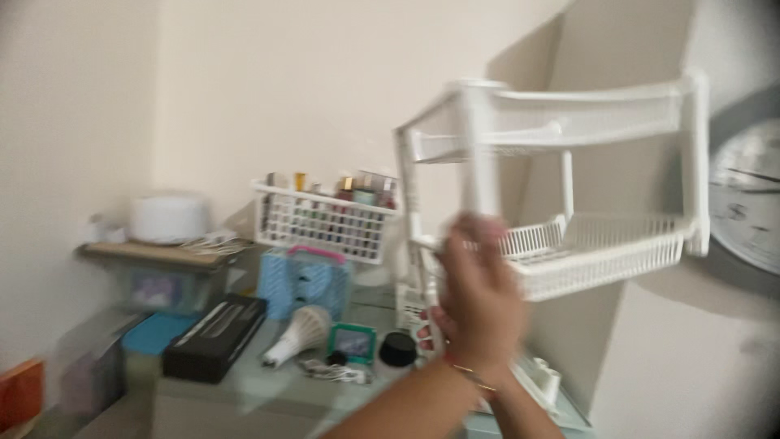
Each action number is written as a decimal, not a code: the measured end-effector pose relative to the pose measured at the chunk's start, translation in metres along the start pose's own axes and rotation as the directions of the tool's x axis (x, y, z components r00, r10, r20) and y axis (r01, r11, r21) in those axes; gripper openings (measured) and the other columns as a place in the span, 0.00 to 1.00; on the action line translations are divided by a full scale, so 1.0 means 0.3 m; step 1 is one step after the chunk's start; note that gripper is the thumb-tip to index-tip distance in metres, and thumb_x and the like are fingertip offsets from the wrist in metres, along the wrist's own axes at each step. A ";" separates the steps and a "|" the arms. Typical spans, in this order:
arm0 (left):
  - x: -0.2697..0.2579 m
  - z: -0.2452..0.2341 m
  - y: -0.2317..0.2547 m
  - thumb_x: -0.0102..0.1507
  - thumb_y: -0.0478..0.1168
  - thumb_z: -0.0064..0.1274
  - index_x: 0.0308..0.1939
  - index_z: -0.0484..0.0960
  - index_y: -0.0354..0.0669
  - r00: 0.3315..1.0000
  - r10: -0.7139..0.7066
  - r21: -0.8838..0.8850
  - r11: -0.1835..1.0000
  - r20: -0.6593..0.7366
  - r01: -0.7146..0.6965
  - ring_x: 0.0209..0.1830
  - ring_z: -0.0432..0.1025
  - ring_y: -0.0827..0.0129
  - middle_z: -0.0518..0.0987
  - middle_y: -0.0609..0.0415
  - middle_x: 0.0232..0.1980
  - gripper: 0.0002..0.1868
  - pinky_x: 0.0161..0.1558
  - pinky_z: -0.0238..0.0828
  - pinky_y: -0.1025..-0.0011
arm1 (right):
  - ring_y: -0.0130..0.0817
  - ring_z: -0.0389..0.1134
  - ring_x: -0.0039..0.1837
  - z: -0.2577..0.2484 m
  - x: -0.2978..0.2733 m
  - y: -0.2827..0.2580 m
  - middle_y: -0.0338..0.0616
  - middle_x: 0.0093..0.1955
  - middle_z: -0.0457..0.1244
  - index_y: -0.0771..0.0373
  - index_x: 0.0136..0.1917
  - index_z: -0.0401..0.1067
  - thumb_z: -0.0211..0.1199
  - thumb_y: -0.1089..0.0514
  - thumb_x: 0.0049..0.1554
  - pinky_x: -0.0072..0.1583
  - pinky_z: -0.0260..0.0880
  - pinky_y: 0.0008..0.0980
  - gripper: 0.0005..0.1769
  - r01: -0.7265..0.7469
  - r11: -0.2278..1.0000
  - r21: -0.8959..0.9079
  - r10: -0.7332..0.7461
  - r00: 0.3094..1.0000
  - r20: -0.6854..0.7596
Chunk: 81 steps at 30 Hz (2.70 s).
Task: The person assembles a white plastic corner shelf by inserting vertical support poles into the basket trays and connecting the components. They adjust the alignment of the trays and poles to form a two-tiered unit, then lift and rotate the assembled shelf to inspect the structure.
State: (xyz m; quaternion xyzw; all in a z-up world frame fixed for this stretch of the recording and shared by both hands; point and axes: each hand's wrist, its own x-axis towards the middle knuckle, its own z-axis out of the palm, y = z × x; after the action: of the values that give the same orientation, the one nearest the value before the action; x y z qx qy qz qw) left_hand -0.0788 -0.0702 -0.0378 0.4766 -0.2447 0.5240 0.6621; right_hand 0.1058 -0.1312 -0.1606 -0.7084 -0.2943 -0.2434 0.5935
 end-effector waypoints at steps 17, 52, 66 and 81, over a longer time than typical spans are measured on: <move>-0.049 0.033 -0.002 0.75 0.43 0.49 0.57 0.71 0.36 0.952 0.307 0.294 0.909 0.008 -0.296 0.56 0.69 0.52 0.76 0.47 0.49 0.14 0.68 0.50 0.40 | 0.37 0.67 0.57 0.238 -0.057 -0.177 0.47 0.55 0.65 0.61 0.70 0.58 0.57 0.58 0.62 0.57 0.69 0.37 0.24 -0.259 0.786 0.561 0.101 0.949 0.298; -0.006 0.054 -0.024 0.73 0.46 0.44 0.55 0.73 0.31 1.000 0.012 0.097 0.995 -0.017 -0.010 0.44 0.74 0.58 0.76 0.42 0.48 0.19 0.50 0.70 0.61 | 0.27 0.56 0.32 0.163 -0.041 -0.105 0.39 0.36 0.57 0.62 0.66 0.65 0.50 0.47 0.65 0.34 0.57 0.26 0.22 -0.393 0.627 0.672 0.143 0.907 0.397; 0.016 0.048 -0.047 0.73 0.47 0.44 0.52 0.74 0.31 0.995 -0.097 -0.011 0.995 -0.036 0.097 0.36 0.74 0.63 0.78 0.46 0.42 0.19 0.41 0.73 0.65 | 0.26 0.54 0.33 0.103 -0.043 -0.063 0.38 0.35 0.56 0.63 0.69 0.63 0.49 0.59 0.58 0.33 0.55 0.24 0.25 -0.570 0.514 0.642 0.169 0.800 0.575; 0.204 -0.020 -0.093 0.70 0.54 0.43 0.48 0.79 0.36 0.960 -0.249 -0.122 0.964 -0.128 0.234 0.33 0.73 0.73 0.83 0.54 0.39 0.23 0.35 0.72 0.71 | 0.40 0.73 0.46 -0.200 0.070 0.172 0.57 0.47 0.72 0.70 0.54 0.79 0.68 0.47 0.56 0.50 0.74 0.39 0.23 -0.237 0.682 -0.692 0.229 0.968 -0.106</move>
State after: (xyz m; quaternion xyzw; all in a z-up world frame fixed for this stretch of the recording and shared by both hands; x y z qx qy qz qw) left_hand -0.0337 -0.0367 -0.0003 0.4285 -0.1640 0.4581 0.7613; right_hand 0.1574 -0.1939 -0.1712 -0.9100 -0.0848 -0.2630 0.3092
